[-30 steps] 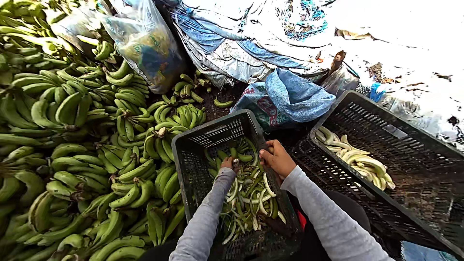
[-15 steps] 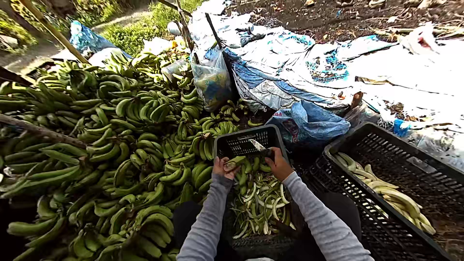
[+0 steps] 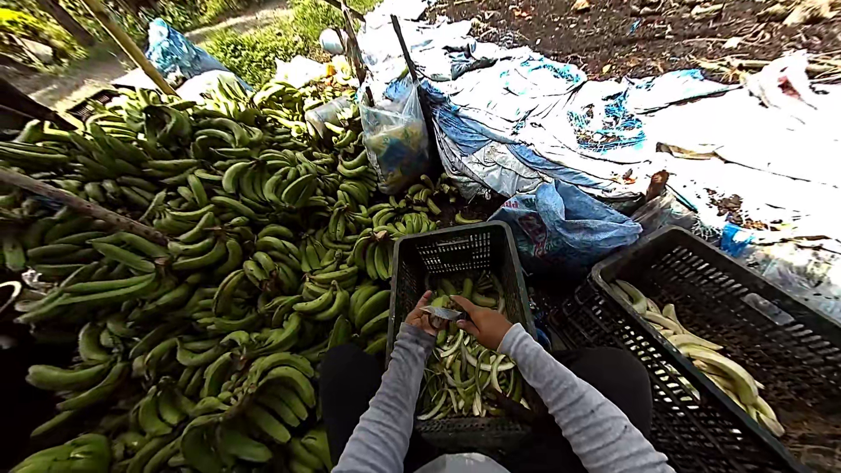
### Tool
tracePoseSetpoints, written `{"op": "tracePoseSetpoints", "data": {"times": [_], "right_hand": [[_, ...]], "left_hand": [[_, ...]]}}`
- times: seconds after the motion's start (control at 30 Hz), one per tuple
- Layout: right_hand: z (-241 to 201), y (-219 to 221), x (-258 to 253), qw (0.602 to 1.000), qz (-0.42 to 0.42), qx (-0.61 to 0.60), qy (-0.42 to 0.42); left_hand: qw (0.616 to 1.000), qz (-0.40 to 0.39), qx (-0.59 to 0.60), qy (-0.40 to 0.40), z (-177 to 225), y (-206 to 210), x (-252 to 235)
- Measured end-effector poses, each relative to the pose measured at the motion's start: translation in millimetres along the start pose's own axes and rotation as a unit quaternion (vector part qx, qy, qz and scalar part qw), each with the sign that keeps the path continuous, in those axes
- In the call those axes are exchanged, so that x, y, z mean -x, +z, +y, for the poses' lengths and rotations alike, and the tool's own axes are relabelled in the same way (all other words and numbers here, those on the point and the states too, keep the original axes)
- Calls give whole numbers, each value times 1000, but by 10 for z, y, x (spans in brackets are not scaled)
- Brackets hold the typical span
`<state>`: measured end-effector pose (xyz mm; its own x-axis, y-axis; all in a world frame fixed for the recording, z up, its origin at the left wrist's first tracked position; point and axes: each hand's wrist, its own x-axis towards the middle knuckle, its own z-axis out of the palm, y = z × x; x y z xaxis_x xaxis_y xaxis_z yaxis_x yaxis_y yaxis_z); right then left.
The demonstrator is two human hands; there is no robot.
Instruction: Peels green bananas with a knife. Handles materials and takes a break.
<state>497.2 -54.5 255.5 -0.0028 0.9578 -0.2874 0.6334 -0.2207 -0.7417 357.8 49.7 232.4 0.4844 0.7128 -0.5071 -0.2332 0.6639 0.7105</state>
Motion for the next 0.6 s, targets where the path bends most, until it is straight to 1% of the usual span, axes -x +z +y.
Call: {"op": "tracePoseSetpoints", "data": {"times": [0.07,0.13,0.2,0.27,0.37,0.43,0.53,0.57,0.6], "right_hand": [[-60,69,-13,999,-22,16,-17],[-79,109,-35,998,-31,32,-34],[-77,126,-48,998,-35,41,-45],[-68,132,-57,997,-35,39,-54],[-64,125,-60,997,-39,45,-52],[-43,169,-38,997,0,49,-67],[0,333,-18,985,127,43,-112],[2,376,-20,983,140,8,-118],[-6,388,-18,983,133,-53,-111]], "left_hand": [[1000,-5,28,13,-33,-64,-64],[997,37,66,-5,1,-43,-62],[995,73,64,-17,56,3,-14],[998,52,46,-12,73,-50,-9],[998,42,36,-6,86,-43,10],[999,31,30,-8,85,-16,44],[999,22,-6,-38,98,5,37],[999,-1,-30,-43,107,-44,24],[996,-42,-60,-46,128,-126,14]]}}
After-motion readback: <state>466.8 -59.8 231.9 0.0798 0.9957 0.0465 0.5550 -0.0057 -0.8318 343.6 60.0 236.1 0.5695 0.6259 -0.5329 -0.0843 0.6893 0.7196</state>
